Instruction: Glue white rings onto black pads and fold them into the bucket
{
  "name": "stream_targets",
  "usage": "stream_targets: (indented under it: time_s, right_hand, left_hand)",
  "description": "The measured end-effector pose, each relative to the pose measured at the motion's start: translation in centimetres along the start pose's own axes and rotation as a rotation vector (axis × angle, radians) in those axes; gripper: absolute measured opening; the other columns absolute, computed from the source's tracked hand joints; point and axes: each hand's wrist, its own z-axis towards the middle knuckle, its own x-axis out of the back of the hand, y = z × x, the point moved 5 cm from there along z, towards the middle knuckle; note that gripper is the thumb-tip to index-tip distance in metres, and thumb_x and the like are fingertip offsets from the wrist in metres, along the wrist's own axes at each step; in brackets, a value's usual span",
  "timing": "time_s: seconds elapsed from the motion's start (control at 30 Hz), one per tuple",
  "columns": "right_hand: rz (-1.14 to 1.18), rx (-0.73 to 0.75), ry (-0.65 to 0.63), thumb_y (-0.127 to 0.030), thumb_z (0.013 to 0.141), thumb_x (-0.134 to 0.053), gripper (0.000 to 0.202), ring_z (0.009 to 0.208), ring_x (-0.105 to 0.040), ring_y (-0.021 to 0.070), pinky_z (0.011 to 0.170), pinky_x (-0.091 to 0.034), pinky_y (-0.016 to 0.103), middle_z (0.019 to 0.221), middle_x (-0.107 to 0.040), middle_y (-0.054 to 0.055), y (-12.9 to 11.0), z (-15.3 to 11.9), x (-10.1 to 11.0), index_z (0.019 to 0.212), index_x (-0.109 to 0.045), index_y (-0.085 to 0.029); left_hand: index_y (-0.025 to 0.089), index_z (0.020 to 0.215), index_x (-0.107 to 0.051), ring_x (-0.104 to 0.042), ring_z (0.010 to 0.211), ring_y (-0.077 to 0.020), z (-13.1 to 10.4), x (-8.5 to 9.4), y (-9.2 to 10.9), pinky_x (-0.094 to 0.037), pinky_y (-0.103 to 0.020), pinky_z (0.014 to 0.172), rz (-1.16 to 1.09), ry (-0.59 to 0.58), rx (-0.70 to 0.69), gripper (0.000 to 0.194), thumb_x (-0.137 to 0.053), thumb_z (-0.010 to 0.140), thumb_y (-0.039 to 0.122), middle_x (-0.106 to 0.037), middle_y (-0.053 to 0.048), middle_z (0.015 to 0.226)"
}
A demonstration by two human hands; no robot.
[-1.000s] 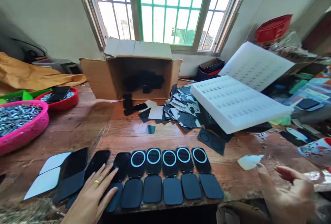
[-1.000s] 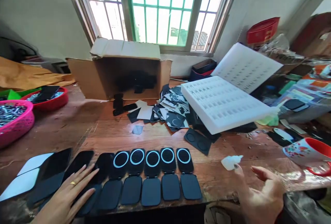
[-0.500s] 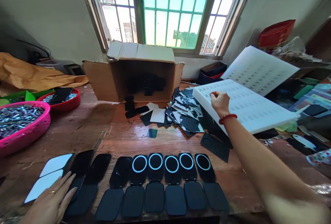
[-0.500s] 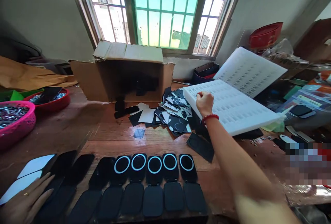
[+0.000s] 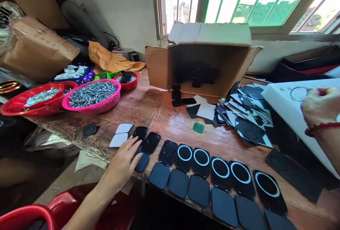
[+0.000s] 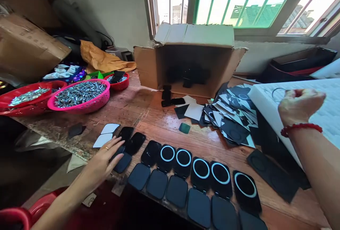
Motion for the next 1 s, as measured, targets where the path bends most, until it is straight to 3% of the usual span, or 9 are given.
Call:
stream_targets:
  time_s: [0.1,0.13,0.23,0.33,0.5,0.67,0.77,0.87,1.0]
  right_hand:
    - [0.017,-0.196,0.361,-0.057,0.089,-0.052,0.030,0.087,-0.058,0.0295,0.063,-0.039,0.040,0.078,-0.054,0.010,-3.8,-2.7,-0.3,0.080,-0.057,-0.030]
    - [0.089,-0.291,0.361,-0.056,0.087,-0.056,0.028,0.078,-0.056,0.0259,0.061,-0.039,0.038,0.076,-0.052,0.007,-5.0,-3.8,-1.5,0.079,-0.055,-0.029]
    - [0.263,-0.316,0.029,-0.060,0.079,-0.062,0.037,0.052,-0.051,0.0158,0.050,-0.042,0.032,0.062,-0.057,0.003,-9.2,-6.7,-7.9,0.073,-0.060,-0.024]
    - [0.534,-0.400,-0.299,-0.064,0.070,-0.069,0.047,0.049,-0.055,0.0134,0.045,-0.046,0.028,0.061,-0.061,0.002,-11.7,-9.9,-14.0,0.075,-0.062,-0.018]
    - [0.649,-0.404,-0.504,-0.061,0.074,-0.066,0.043,0.050,-0.058,0.0144,0.047,-0.049,0.028,0.060,-0.061,0.002,-14.5,-12.7,-19.0,0.074,-0.057,-0.019]
    - [0.565,-0.203,-0.518,-0.042,0.081,-0.065,0.023,0.065,-0.058,0.0166,0.063,-0.051,0.031,0.069,-0.061,0.003,-17.5,-14.0,-21.4,0.074,-0.060,-0.020]
    - [0.358,0.140,-0.526,-0.024,0.091,-0.055,0.012,0.080,-0.058,0.0180,0.076,-0.049,0.032,0.087,-0.062,0.006,-19.8,-15.2,-22.5,0.082,-0.062,-0.020]
    - [-0.015,0.525,-0.568,-0.012,0.097,-0.043,0.020,0.081,-0.058,0.0178,0.073,-0.049,0.030,0.095,-0.061,0.008,-21.6,-16.8,-23.8,0.087,-0.059,-0.018]
    - [-0.187,0.622,-0.590,-0.007,0.093,-0.049,0.015,0.082,-0.057,0.0213,0.073,-0.048,0.034,0.094,-0.061,0.008,-21.9,-17.6,-24.8,0.086,-0.059,-0.017]
  left_hand:
    - [0.019,0.123,-0.064,-0.055,0.127,-0.0256,-0.2,-0.1,3.9,-0.050,-0.044,0.104,-0.092,-0.054,-0.062,0.038,-0.041,0.100,0.039,-0.064,-0.011,0.130]
    - [0.020,0.122,-0.065,-0.056,0.126,-0.0249,-0.3,-0.3,5.1,-0.050,-0.043,0.104,-0.113,-0.075,-0.081,0.036,-0.043,0.099,0.037,-0.065,-0.010,0.129]
    - [0.020,0.123,-0.064,-0.056,0.126,-0.0268,-0.8,-1.0,7.7,-0.052,-0.045,0.102,-0.109,-0.122,-0.111,0.033,-0.055,0.095,0.035,-0.066,-0.010,0.128]
    - [0.018,0.122,-0.064,-0.056,0.125,-0.0299,-1.1,-1.3,8.9,-0.052,-0.047,0.102,-0.067,-0.182,-0.125,0.038,-0.069,0.087,0.032,-0.066,-0.011,0.127]
    - [0.017,0.125,-0.064,-0.053,0.128,-0.0320,-1.1,-0.9,9.4,-0.047,-0.050,0.107,-0.067,-0.251,-0.101,0.044,-0.073,0.083,0.028,-0.063,-0.012,0.131]
    - [0.017,0.121,-0.065,-0.053,0.128,-0.0325,-0.9,-0.5,9.5,-0.043,-0.051,0.110,-0.110,-0.267,-0.061,0.044,-0.076,0.080,0.028,-0.064,-0.011,0.130]
    - [0.018,0.119,-0.065,-0.053,0.128,-0.0325,-0.7,-0.4,9.5,-0.043,-0.051,0.110,-0.121,-0.260,-0.055,0.043,-0.077,0.079,0.027,-0.064,-0.011,0.128]
    - [0.017,0.120,-0.065,-0.052,0.128,-0.0335,-0.6,-0.4,9.5,-0.042,-0.053,0.110,-0.121,-0.274,-0.063,0.043,-0.076,0.080,0.027,-0.064,-0.012,0.128]
    - [0.016,0.123,-0.063,-0.051,0.130,-0.0340,-0.7,-0.4,9.4,-0.040,-0.055,0.112,-0.125,-0.290,-0.055,0.045,-0.075,0.081,0.028,-0.063,-0.012,0.129]
